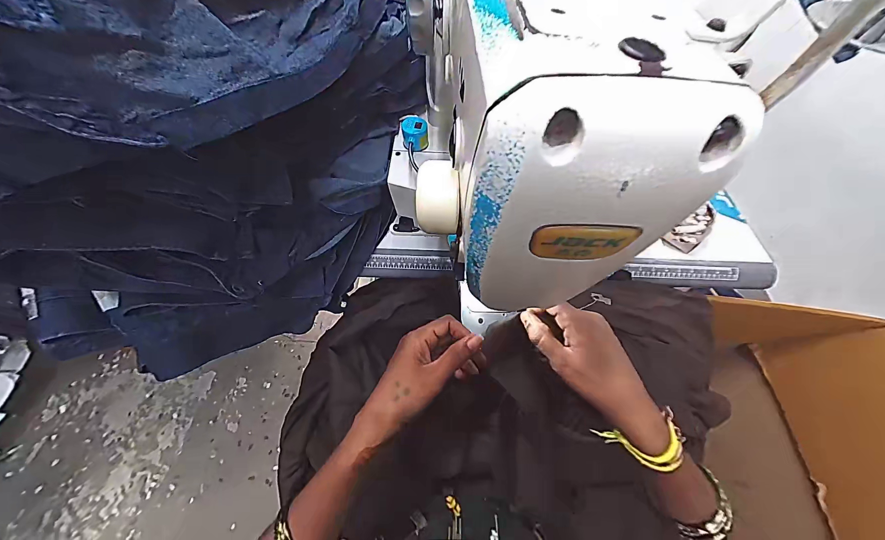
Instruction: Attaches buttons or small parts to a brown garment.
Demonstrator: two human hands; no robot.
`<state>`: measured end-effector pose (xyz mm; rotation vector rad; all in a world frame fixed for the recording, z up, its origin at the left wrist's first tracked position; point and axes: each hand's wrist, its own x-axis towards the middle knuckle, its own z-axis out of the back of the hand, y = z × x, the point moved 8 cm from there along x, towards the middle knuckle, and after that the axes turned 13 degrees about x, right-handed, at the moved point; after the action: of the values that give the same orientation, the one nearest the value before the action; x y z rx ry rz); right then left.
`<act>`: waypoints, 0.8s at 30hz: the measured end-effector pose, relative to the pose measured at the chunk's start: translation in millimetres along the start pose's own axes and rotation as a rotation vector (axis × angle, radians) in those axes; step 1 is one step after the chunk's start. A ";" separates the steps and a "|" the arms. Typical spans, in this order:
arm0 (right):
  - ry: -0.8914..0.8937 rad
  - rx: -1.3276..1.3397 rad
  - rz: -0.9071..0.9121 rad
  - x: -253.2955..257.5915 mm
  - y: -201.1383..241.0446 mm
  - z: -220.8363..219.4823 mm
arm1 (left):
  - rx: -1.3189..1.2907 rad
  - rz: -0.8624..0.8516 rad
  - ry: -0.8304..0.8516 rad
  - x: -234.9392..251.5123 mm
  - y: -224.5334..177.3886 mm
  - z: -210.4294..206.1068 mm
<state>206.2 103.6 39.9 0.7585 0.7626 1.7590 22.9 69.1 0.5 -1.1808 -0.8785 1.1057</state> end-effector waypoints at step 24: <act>0.034 0.114 0.024 31.6 -14.8 -1.0 | 0.244 0.181 -0.153 20.9 24.4 12.0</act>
<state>205.0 137.6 31.9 0.8186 0.8864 1.7656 12.1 92.9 -21.8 -0.9962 -0.7375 1.4231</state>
